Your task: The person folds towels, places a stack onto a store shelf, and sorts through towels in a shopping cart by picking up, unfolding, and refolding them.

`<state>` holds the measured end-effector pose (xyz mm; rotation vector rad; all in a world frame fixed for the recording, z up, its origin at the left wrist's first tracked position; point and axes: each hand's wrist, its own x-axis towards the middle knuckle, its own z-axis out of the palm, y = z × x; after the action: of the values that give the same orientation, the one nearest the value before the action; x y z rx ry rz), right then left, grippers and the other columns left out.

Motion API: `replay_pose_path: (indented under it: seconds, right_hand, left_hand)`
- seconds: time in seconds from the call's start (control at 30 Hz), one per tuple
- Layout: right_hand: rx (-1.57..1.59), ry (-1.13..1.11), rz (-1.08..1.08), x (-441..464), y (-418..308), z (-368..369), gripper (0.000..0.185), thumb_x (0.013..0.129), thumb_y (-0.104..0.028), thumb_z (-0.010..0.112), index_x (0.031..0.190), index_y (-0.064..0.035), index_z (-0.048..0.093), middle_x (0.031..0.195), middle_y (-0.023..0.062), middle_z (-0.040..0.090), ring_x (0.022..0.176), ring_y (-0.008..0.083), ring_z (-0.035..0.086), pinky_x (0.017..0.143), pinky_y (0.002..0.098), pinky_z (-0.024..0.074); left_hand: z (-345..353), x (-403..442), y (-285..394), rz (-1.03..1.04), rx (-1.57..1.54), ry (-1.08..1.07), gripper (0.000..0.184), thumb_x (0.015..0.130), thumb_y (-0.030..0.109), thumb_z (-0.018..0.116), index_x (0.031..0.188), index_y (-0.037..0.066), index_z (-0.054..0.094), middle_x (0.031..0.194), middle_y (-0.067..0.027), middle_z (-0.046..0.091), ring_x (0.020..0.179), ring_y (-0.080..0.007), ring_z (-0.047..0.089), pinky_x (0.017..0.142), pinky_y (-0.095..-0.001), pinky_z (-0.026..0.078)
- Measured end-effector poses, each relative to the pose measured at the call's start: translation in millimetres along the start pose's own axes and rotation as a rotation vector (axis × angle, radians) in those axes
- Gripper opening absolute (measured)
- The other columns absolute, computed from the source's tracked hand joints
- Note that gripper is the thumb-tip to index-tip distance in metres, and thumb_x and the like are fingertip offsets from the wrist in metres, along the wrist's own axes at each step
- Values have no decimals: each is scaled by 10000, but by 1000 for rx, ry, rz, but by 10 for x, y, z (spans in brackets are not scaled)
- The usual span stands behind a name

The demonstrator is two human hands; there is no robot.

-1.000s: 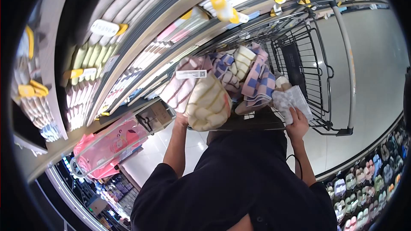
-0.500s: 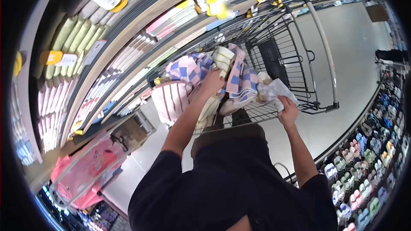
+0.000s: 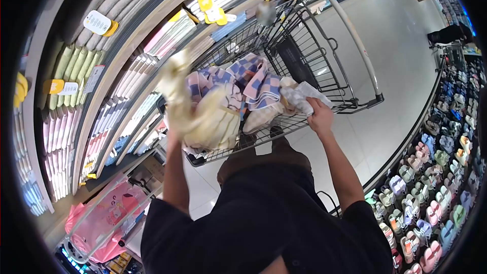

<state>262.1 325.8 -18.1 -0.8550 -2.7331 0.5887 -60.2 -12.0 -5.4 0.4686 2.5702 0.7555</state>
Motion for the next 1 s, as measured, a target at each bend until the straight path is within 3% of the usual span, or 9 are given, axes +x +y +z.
replay_pose_path:
  seconds: [0.2,0.27,0.33,0.4,0.57,0.67,0.73,0.8,1.0]
  right_hand:
    - [171,85,23,-50,3,68,435,740,-26,588,1156,-130,658,1072,115,688,910,325,674,794,393,530]
    - [568,226,264,-33,76,148,334,858,-56,608,1188,-92,647,1069,137,697,919,251,674,815,363,513]
    - [818,215,340,-29,136,166,289,923,-142,647,1186,-23,640,1069,113,692,936,174,631,839,319,482]
    - [1108,192,688,-27,81,-6,308,930,-173,667,1166,23,638,1056,67,682,930,151,608,842,301,464]
    - [1269,115,731,-62,100,-159,328,924,-200,689,1163,18,632,1040,57,676,899,115,596,800,271,452]
    - [1234,36,792,-54,116,-187,359,920,-197,697,1200,12,616,1088,61,675,965,140,615,876,289,452]
    - [1222,55,682,-32,105,-181,382,921,-200,695,1225,12,604,1086,59,675,959,139,618,866,293,460]
    - [1215,30,689,26,67,-283,385,921,-196,693,1231,15,601,1090,60,675,963,141,619,867,299,462]
    - [1257,26,671,28,120,-295,336,921,-157,680,1192,30,613,1067,71,682,929,135,627,821,292,484]
  left_hand:
    - [303,-744,-301,-129,-882,-393,361,939,189,619,1245,0,622,1241,-136,621,1169,-258,566,1015,-382,439]
    - [324,-954,-266,-151,-1190,-499,358,916,187,641,1222,2,644,1265,-152,610,1216,-288,549,1043,-406,425]
    - [457,-1070,98,355,17,-267,354,797,202,700,1089,3,713,1400,-232,493,1384,-407,361,1144,-535,277]
    - [856,-1177,84,286,414,-132,314,739,222,716,966,6,744,1472,-273,385,1428,-446,252,1160,-601,179]
    - [1122,-1085,202,370,677,49,536,744,371,745,1167,50,678,1518,-237,338,1459,-415,216,1180,-596,102]
    - [1100,-955,330,265,594,44,883,692,532,755,1387,54,497,1462,-211,413,1427,-379,295,1177,-597,124]
    - [1161,-890,282,408,678,-108,1131,615,642,740,1485,45,331,1372,-190,495,1354,-331,401,1172,-598,146]
    - [1196,-957,213,544,718,-28,1082,631,631,742,1448,25,374,1262,-154,560,1260,-296,481,1148,-600,193]
    - [1333,-989,-64,385,762,26,735,603,515,810,1138,37,651,1161,-97,587,1125,-292,529,1030,-513,344]
